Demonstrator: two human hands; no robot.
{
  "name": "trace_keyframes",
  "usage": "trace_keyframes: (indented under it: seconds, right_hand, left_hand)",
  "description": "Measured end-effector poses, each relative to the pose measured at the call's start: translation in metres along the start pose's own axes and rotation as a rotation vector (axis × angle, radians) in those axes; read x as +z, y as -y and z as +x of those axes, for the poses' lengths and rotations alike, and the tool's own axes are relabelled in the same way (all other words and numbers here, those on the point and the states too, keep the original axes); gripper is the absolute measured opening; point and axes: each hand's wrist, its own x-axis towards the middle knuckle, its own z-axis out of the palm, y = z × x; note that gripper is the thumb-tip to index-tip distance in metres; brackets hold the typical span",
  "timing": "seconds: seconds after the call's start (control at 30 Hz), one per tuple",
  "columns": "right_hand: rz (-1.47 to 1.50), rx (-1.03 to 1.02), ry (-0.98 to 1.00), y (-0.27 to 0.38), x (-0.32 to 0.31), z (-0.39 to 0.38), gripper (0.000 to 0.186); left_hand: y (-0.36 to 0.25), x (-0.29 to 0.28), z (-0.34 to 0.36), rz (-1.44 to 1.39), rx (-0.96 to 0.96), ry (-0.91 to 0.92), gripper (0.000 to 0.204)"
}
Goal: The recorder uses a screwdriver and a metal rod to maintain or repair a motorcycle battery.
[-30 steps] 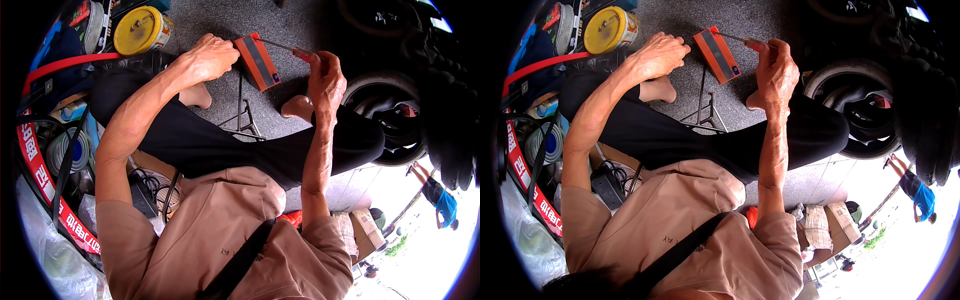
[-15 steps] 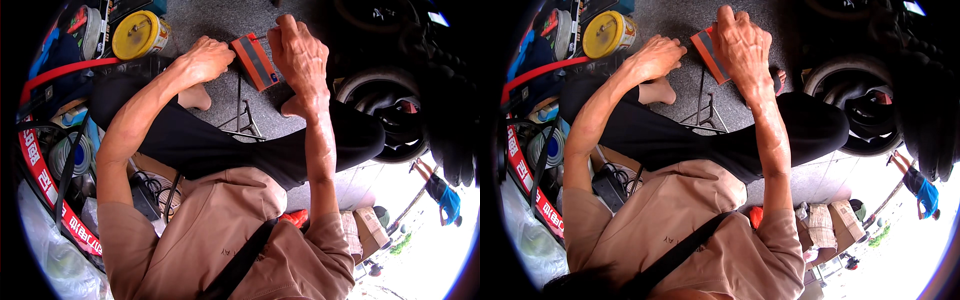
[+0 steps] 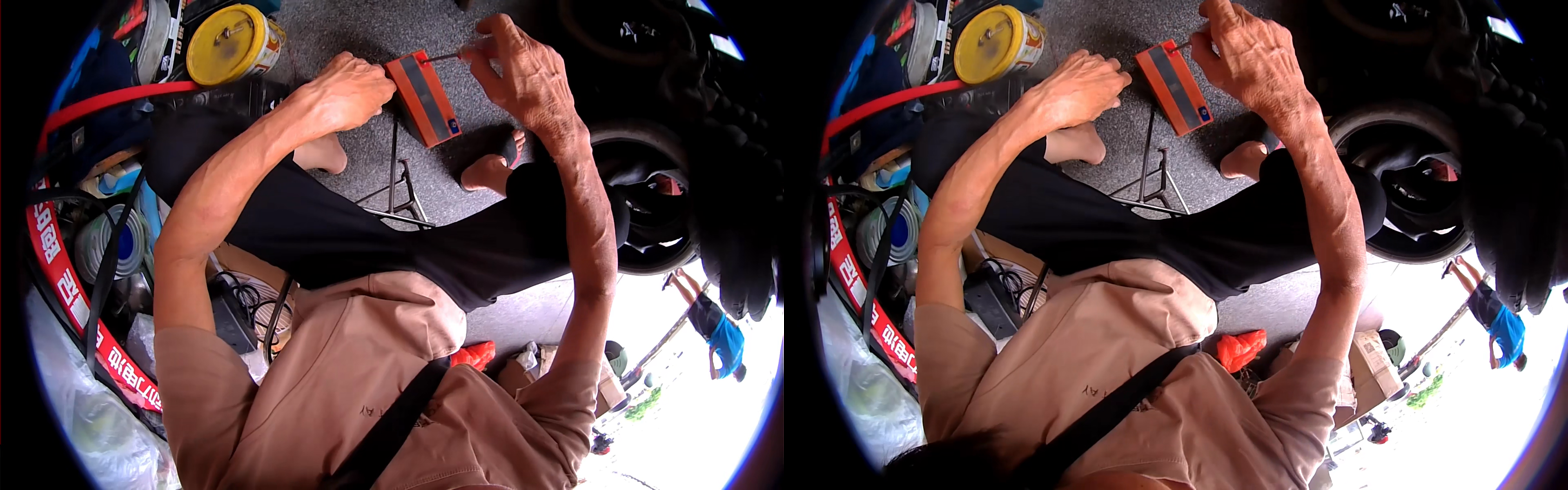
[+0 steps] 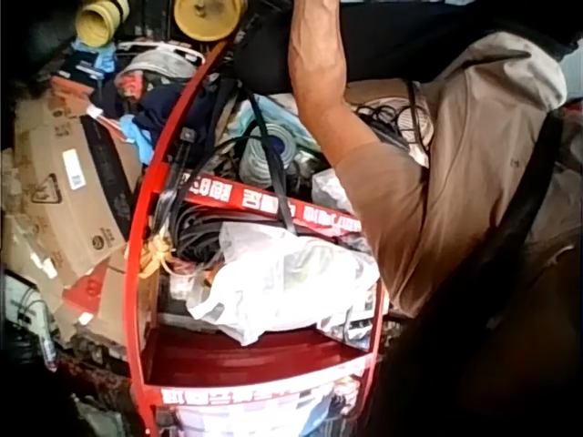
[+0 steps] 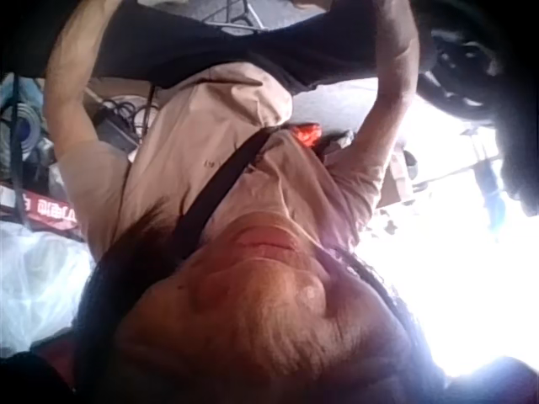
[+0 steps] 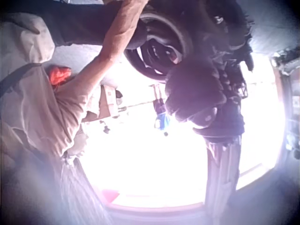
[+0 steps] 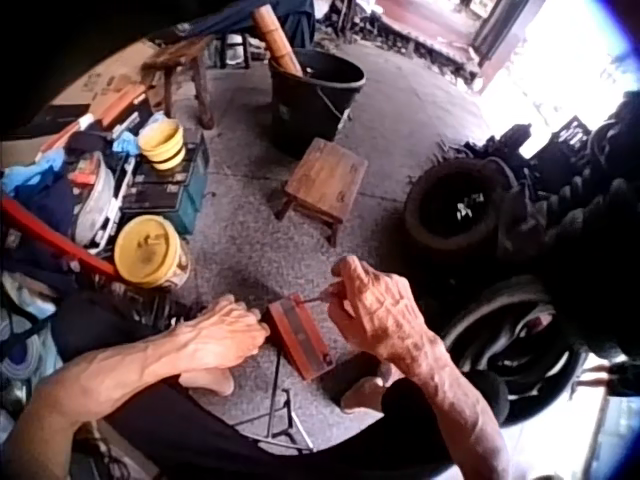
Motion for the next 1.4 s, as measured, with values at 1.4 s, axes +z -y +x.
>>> trace_keyframes:
  seconds: [1.4]
  right_hand:
    - [-0.037, 0.057, -0.061, 0.015, -0.005, 0.004, 0.032]
  left_hand:
    - [0.012, 0.005, 0.004, -0.077, 0.091, -0.029, 0.030]
